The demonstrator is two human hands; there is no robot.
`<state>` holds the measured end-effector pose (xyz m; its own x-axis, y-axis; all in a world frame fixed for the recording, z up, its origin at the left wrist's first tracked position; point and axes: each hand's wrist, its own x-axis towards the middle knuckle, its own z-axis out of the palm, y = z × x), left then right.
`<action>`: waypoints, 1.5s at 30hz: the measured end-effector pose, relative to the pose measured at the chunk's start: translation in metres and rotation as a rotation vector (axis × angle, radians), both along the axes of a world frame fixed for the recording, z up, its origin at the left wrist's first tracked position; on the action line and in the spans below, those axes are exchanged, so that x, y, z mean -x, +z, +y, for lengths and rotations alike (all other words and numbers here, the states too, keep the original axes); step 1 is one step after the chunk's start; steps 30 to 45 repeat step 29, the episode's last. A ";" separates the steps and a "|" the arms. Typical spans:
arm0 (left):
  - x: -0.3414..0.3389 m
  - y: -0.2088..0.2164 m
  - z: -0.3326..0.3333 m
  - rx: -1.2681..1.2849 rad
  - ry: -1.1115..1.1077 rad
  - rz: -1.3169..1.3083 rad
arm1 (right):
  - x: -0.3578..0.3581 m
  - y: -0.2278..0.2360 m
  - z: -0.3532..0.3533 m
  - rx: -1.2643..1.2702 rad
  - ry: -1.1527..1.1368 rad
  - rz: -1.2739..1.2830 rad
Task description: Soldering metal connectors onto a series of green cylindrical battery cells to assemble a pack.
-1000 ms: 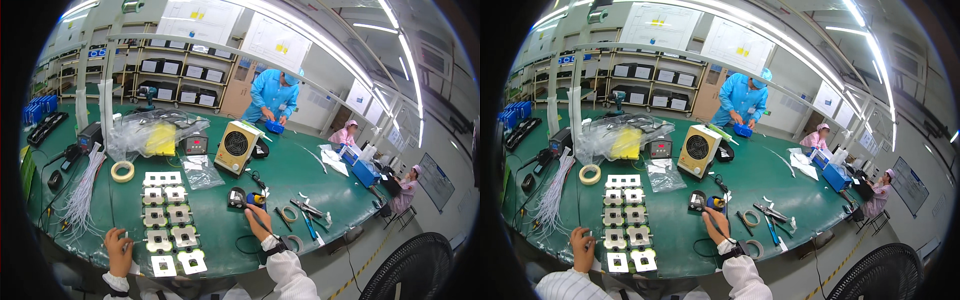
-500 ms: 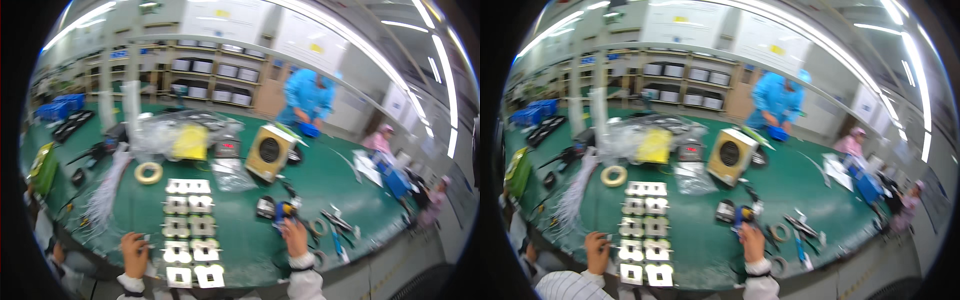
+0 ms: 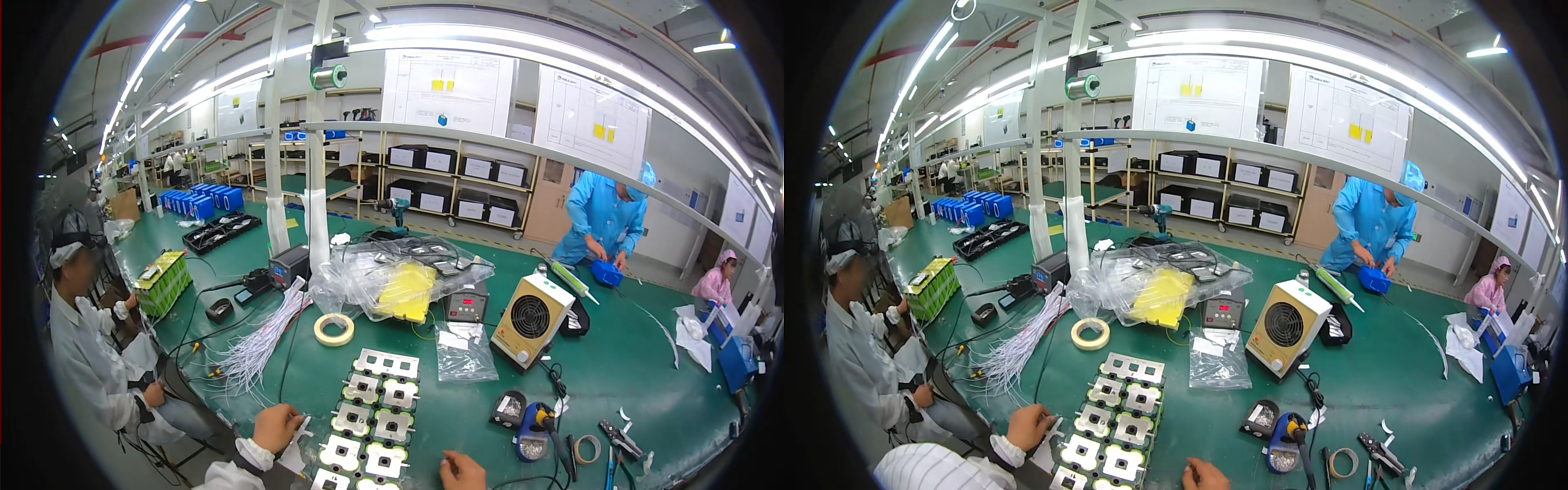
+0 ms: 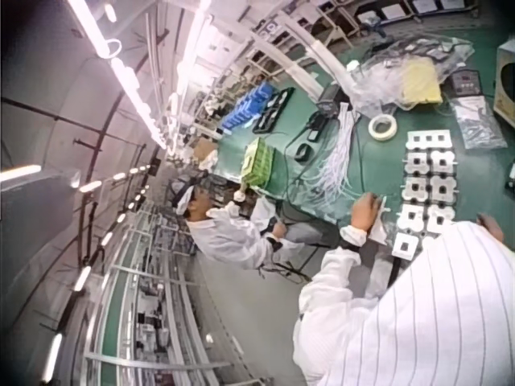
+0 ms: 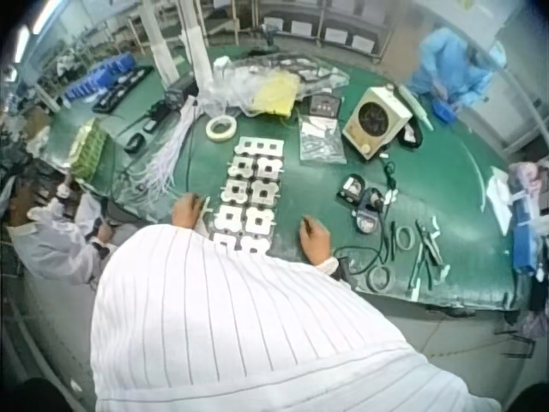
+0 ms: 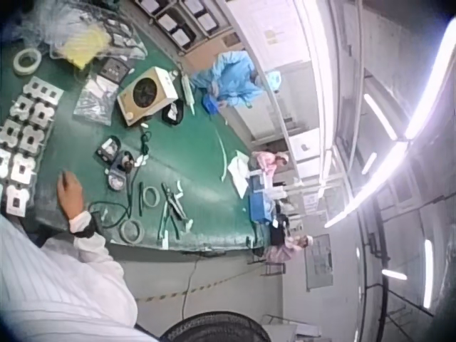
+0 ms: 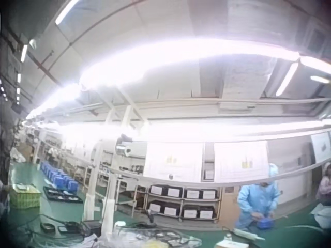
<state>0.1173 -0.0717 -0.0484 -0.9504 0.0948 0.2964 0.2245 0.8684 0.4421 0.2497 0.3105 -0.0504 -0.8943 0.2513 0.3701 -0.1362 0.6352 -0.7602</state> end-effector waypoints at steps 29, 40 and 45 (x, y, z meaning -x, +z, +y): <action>0.102 -0.031 -0.002 -0.093 -0.038 0.161 | 0.011 -0.027 -0.006 -0.072 -0.123 -0.153; 0.102 -0.031 -0.002 -0.093 -0.038 0.161 | 0.011 -0.027 -0.006 -0.072 -0.123 -0.153; 0.102 -0.031 -0.002 -0.093 -0.038 0.161 | 0.011 -0.027 -0.006 -0.072 -0.123 -0.153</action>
